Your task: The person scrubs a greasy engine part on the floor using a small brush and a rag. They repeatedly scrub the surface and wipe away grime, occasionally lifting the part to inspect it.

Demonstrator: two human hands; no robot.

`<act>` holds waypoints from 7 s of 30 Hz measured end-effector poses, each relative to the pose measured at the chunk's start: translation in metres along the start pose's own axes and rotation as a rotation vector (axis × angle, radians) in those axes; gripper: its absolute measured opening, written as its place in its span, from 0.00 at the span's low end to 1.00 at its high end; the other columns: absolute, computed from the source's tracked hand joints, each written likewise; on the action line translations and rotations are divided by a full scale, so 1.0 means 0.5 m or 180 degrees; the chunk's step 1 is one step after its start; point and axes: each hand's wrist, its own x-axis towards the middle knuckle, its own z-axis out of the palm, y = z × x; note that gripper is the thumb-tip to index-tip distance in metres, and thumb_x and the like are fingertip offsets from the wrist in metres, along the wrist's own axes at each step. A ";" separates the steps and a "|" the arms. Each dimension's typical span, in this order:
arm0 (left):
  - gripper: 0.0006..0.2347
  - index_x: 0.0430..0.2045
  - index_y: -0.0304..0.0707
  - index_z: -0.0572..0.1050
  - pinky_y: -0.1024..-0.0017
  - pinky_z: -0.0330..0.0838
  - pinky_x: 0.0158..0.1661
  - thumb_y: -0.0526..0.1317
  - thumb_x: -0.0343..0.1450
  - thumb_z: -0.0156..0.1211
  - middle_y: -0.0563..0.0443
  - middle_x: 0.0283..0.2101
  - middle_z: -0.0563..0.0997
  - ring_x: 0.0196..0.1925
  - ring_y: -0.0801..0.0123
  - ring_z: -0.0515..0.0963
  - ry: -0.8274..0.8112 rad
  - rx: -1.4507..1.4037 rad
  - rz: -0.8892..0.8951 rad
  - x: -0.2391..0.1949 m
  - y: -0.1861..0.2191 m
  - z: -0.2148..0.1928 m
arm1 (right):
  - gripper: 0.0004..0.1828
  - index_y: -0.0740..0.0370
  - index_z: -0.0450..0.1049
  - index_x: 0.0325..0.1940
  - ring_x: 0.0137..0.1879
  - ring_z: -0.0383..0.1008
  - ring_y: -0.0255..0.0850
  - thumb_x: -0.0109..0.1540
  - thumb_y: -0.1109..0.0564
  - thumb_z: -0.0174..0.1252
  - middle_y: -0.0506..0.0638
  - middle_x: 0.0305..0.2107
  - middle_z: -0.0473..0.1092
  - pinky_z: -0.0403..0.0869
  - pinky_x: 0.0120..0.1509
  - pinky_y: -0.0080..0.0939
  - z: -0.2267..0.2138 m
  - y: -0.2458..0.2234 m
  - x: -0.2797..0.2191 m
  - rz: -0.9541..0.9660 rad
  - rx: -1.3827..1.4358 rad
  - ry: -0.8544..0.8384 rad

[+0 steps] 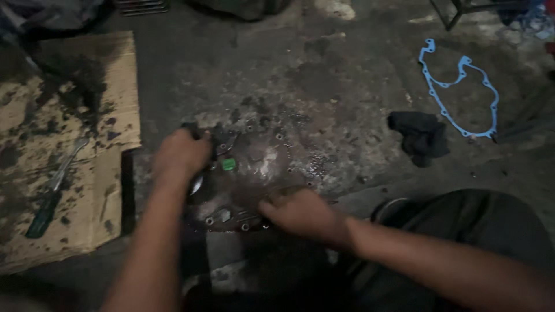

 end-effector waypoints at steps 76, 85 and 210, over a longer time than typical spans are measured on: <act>0.23 0.59 0.39 0.77 0.48 0.68 0.61 0.54 0.76 0.54 0.27 0.58 0.78 0.62 0.35 0.76 -0.0087 0.0063 0.0086 0.038 -0.014 0.018 | 0.14 0.60 0.63 0.53 0.42 0.81 0.58 0.64 0.58 0.53 0.67 0.47 0.73 0.78 0.35 0.50 0.013 -0.017 -0.007 -0.0480 0.0546 0.1125; 0.22 0.60 0.44 0.75 0.47 0.67 0.59 0.53 0.75 0.54 0.29 0.57 0.79 0.60 0.36 0.77 -0.0113 0.0034 -0.0026 0.029 -0.005 0.010 | 0.22 0.64 0.65 0.61 0.32 0.79 0.53 0.63 0.60 0.54 0.63 0.37 0.74 0.75 0.26 0.50 0.027 -0.015 -0.021 -0.0188 0.0558 0.0437; 0.22 0.56 0.48 0.77 0.49 0.67 0.61 0.55 0.72 0.55 0.33 0.59 0.77 0.63 0.39 0.75 -0.0001 -0.0056 0.0196 0.013 -0.015 0.011 | 0.24 0.54 0.72 0.64 0.61 0.70 0.50 0.63 0.61 0.49 0.54 0.47 0.75 0.48 0.74 0.72 0.012 0.218 -0.050 0.1145 -0.0217 -0.0557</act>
